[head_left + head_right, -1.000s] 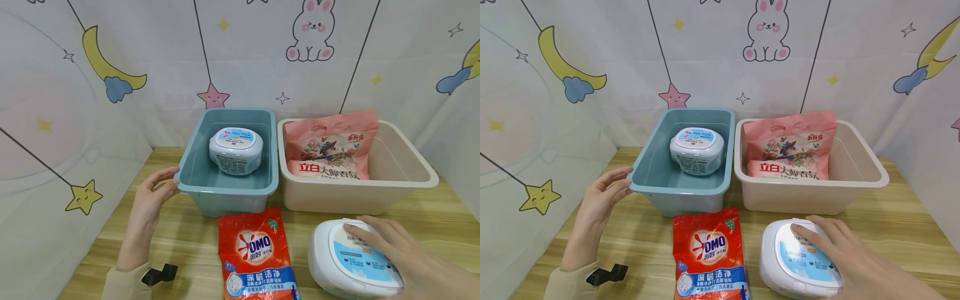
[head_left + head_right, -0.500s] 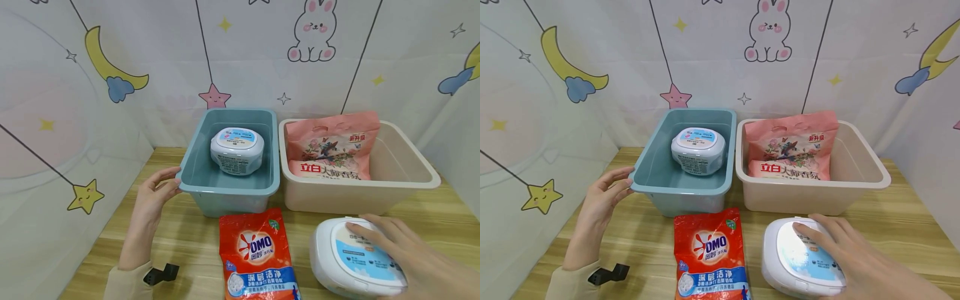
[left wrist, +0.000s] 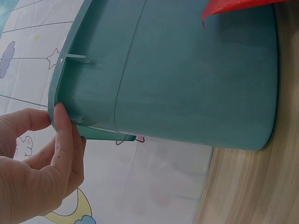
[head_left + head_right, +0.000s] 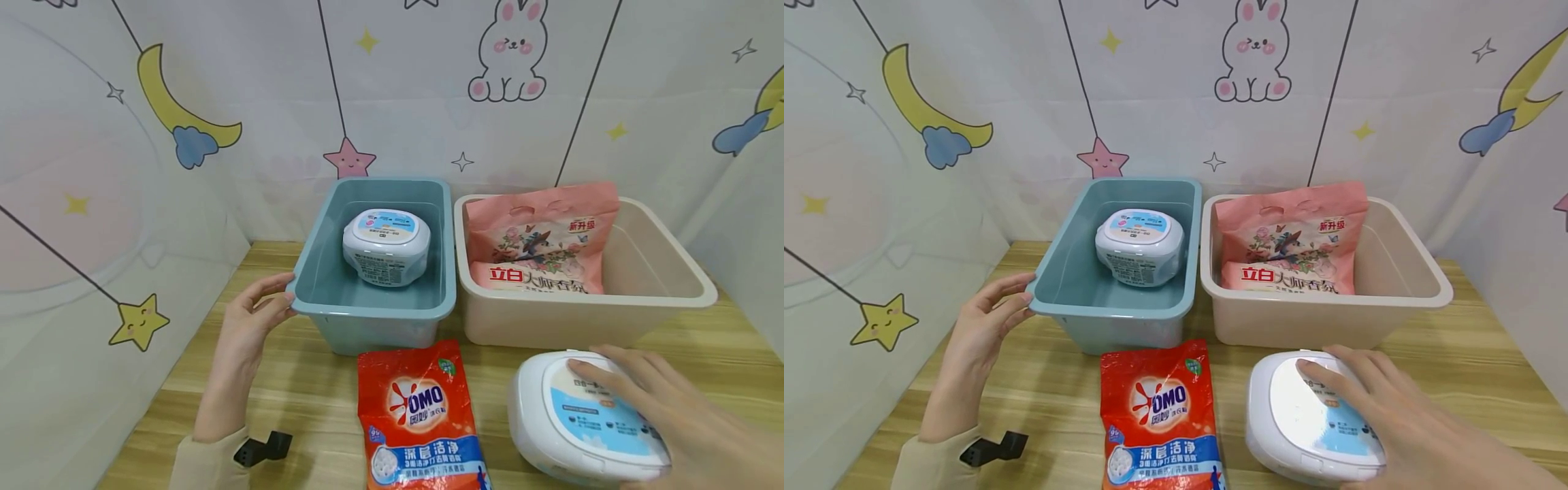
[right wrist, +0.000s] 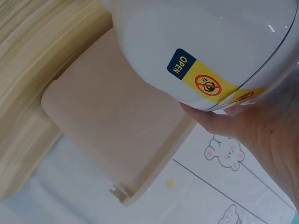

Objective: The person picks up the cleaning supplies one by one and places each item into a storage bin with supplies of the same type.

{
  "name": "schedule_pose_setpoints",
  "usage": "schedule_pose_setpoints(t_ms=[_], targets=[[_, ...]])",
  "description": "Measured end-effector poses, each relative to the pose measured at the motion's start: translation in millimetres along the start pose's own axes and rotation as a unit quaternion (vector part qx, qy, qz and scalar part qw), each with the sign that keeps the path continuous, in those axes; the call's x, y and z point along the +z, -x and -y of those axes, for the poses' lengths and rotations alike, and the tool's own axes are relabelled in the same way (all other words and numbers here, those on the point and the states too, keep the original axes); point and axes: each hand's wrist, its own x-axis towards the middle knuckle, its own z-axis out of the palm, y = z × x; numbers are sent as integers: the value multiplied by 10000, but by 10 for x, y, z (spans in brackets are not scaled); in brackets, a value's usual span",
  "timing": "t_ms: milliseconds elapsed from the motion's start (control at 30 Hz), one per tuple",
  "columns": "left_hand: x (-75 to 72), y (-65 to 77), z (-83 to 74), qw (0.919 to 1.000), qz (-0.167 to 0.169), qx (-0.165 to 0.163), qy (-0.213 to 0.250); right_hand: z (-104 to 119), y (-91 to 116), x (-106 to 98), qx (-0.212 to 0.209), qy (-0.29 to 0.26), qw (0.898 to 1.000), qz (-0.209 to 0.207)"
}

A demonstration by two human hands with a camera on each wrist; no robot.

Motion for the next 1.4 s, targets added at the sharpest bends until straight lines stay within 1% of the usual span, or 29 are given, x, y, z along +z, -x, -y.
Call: schedule_pose_setpoints(t_ms=[100, 367, 600, 767, 800, 967, 1000, 1033, 1200, 1300, 1400], targets=[[1, -2, 2, 10000, -5, 7, -27, -6, 5, 2, 95, -9, 9999, 51], [2, -3, 9, 10000, -8, 11, -33, 38, -26, -48, 171, 79, 9997, 129], [12, 2, 16, 10000, 26, -55, 56, 37, -67, -73, -166, 66, 9998, -125], [17, -1, 16, 9999, 22, -64, 93, 71, -82, -101, -9, 84, 10000, 34], [18, -2, 16, 9999, 12, -60, 95, 84, -87, -110, 86, 101, 9999, 74], [19, -6, 12, 10000, -8, -41, 84, 101, -107, -135, 97, 156, 9998, -2], [18, -6, 10, 10000, -11, -42, 83, 111, -110, -141, 191, 186, 9996, 53], [17, -6, 9, 9999, -6, -43, 93, 114, -111, -145, 171, 211, 9996, 61], [11, -6, 2, 9999, 6, -44, 125, 157, -114, -177, 438, 382, 9977, 338], [7, -7, 2, 9999, 12, -44, 117, 162, -120, -186, 420, 509, 9973, 310], [4, -8, 2, 9999, -5, -54, 117, 162, -134, -192, 313, 582, 9976, 222]])
